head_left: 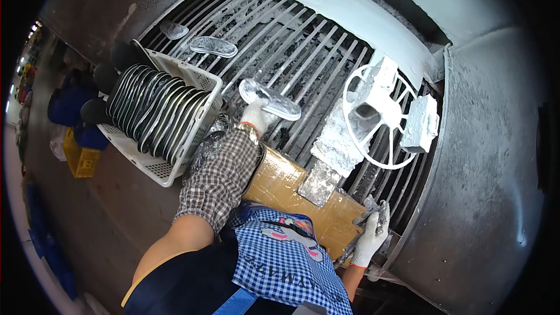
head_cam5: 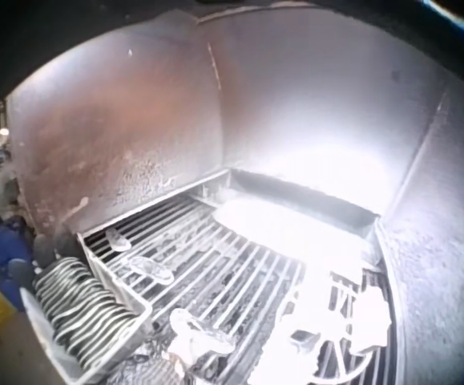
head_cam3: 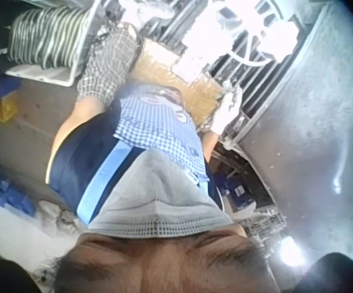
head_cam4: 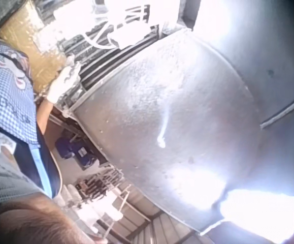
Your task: The person spray paints oval-shaped objects white using a spray gun. They pick up each object from a white basket, place it on a rotating stand, and apply paint to both sides before returning it to the basket.
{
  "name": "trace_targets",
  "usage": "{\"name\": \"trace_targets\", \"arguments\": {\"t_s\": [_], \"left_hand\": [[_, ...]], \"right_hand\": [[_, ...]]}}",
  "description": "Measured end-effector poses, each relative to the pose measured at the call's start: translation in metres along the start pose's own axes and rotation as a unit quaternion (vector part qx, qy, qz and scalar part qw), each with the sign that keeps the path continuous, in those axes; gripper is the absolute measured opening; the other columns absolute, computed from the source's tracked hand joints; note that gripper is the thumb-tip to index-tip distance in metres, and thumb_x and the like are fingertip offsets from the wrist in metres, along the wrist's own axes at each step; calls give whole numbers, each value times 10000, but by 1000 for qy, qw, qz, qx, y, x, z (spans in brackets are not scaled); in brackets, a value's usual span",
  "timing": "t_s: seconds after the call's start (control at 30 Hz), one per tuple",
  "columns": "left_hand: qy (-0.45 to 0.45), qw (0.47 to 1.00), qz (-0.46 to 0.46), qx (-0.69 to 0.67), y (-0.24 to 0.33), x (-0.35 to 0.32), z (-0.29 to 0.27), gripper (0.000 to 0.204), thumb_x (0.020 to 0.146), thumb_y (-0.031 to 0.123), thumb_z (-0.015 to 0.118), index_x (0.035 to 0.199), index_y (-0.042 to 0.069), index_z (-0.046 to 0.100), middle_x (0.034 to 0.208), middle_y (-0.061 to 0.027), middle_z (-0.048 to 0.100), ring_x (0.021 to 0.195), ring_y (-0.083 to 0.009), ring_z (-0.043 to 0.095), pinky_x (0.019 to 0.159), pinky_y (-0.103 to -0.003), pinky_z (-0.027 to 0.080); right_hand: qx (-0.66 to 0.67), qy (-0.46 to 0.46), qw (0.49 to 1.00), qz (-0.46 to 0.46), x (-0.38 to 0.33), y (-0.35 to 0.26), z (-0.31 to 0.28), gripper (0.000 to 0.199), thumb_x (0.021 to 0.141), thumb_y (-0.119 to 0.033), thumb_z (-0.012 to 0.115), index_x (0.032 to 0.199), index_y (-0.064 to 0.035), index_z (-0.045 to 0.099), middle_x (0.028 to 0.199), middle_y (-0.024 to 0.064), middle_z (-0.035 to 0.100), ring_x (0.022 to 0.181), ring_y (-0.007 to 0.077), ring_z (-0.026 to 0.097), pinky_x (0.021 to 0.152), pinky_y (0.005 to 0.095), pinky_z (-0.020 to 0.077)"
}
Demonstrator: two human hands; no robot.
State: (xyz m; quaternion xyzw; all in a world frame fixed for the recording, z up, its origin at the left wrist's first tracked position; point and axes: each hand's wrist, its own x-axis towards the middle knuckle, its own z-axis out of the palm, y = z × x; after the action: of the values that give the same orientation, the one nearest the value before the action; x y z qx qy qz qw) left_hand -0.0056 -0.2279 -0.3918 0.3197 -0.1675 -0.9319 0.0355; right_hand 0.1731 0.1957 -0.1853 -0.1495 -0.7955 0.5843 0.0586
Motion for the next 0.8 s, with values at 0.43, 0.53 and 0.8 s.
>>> {"name": "trace_targets", "arguments": {"t_s": [0.43, 0.53, 0.8], "left_hand": [[-14, 836, 99, 539, 72, -49, 33, 223, 985, 288, 751, 1091, 91, 748, 997, -3, 733, 837, -131, 665, 804, -316, 540], [-179, 678, 5, 713, 89, -96, 63, 295, 934, 247, 794, 1169, 68, 794, 1104, -41, 778, 1074, -156, 678, 1023, -348, 517], [-212, 113, 0, 971, 43, -141, 52, 658, 722, 408, 868, 1332, 192, 748, 1492, -145, 622, 1467, -353, 481, 1242, -518, 338]], "right_hand": [[-49, -4, 999, -4, -6, -10, 8, 505, 1113, -167, 564, 1558, 64, 504, 1417, 149, 665, 1244, 205, 636, 1089, 345, 489], [-18, -16, 999, 32, -5, -3, 1, 510, 1112, -174, 566, 1557, 68, 503, 1449, 166, 650, 1281, 215, 627, 1105, 351, 480], [-1, -5, 999, -37, -8, 15, -3, 558, 1096, -205, 597, 1573, 59, 483, 1323, 153, 708, 984, 155, 684, 849, 302, 564]]}}
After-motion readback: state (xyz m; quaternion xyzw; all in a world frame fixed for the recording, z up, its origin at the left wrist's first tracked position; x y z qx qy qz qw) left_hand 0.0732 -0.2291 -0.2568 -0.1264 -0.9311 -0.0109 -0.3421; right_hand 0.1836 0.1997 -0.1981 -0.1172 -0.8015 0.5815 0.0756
